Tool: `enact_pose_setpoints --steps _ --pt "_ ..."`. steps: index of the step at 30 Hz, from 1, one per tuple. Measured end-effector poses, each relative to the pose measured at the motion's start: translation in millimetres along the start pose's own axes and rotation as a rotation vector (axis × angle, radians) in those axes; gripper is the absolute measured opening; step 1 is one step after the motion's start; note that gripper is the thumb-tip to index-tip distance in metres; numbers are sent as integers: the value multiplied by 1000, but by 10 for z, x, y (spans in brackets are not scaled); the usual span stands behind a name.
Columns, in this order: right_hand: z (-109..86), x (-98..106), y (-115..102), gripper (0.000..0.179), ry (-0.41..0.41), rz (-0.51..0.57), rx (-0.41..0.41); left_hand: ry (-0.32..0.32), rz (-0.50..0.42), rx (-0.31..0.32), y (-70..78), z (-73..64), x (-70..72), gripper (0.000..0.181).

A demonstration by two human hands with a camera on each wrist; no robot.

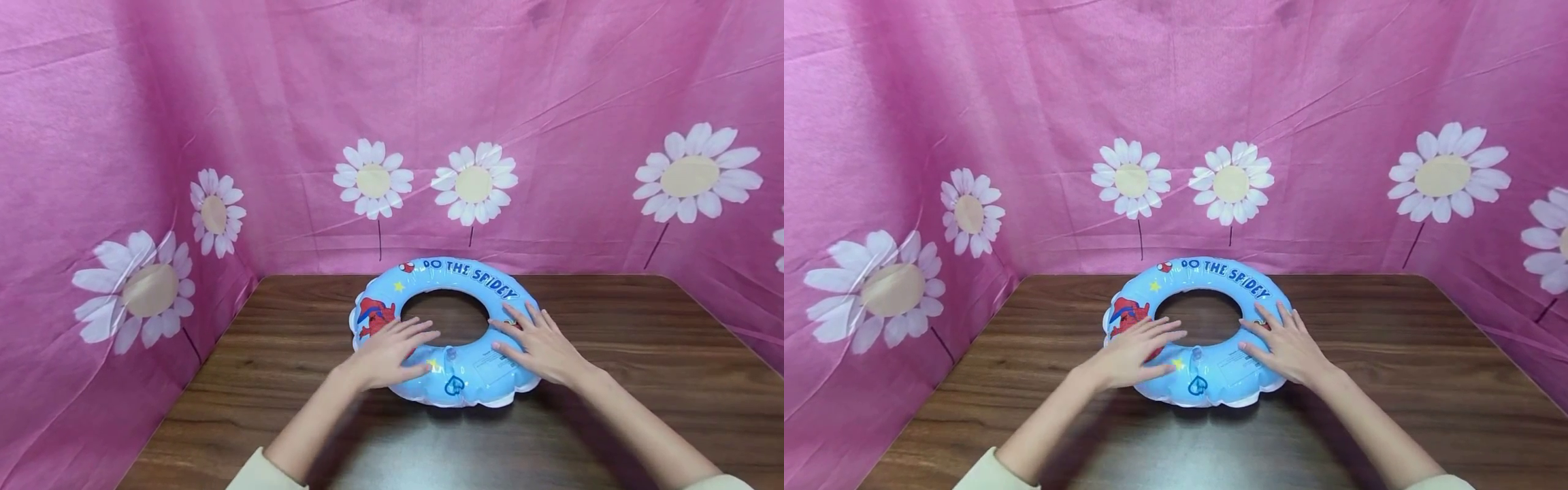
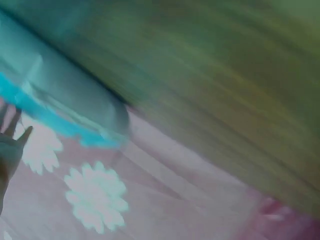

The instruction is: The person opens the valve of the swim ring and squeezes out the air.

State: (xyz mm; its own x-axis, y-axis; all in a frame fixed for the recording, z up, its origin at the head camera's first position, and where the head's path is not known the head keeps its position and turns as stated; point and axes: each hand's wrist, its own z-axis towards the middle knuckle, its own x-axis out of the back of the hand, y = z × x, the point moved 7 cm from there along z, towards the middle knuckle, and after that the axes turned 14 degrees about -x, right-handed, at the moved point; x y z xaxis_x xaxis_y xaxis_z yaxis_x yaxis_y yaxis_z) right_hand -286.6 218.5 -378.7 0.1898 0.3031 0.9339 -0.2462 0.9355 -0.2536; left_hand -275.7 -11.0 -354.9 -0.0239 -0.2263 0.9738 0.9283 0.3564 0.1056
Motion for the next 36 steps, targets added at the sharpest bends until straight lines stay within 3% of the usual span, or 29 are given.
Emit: enact_pose_setpoints --steps 4,7,10,13,19,25,29,36 --pt "-12 59 -181 50 48 33 73 -70 65 89 27 144 -216 71" --pt "-51 90 -404 45 90 32 210 -108 122 113 23 170 -350 71" --pt "-92 106 -598 40 138 36 341 -103 153 108 25 169 -408 69" --pt "-93 117 -708 33 144 126 396 -71 176 94 28 170 -408 67" --pt "-33 49 -772 24 0 383 371 -39 205 76 44 181 -403 65" --pt "26 -44 -779 20 -156 519 307 -41 185 57 49 181 -393 66" --pt "56 -72 -760 19 -217 578 243 -36 150 -26 43 134 -350 64" --pt "99 -86 -747 19 -288 638 149 -67 298 -213 -3 -103 -348 65"
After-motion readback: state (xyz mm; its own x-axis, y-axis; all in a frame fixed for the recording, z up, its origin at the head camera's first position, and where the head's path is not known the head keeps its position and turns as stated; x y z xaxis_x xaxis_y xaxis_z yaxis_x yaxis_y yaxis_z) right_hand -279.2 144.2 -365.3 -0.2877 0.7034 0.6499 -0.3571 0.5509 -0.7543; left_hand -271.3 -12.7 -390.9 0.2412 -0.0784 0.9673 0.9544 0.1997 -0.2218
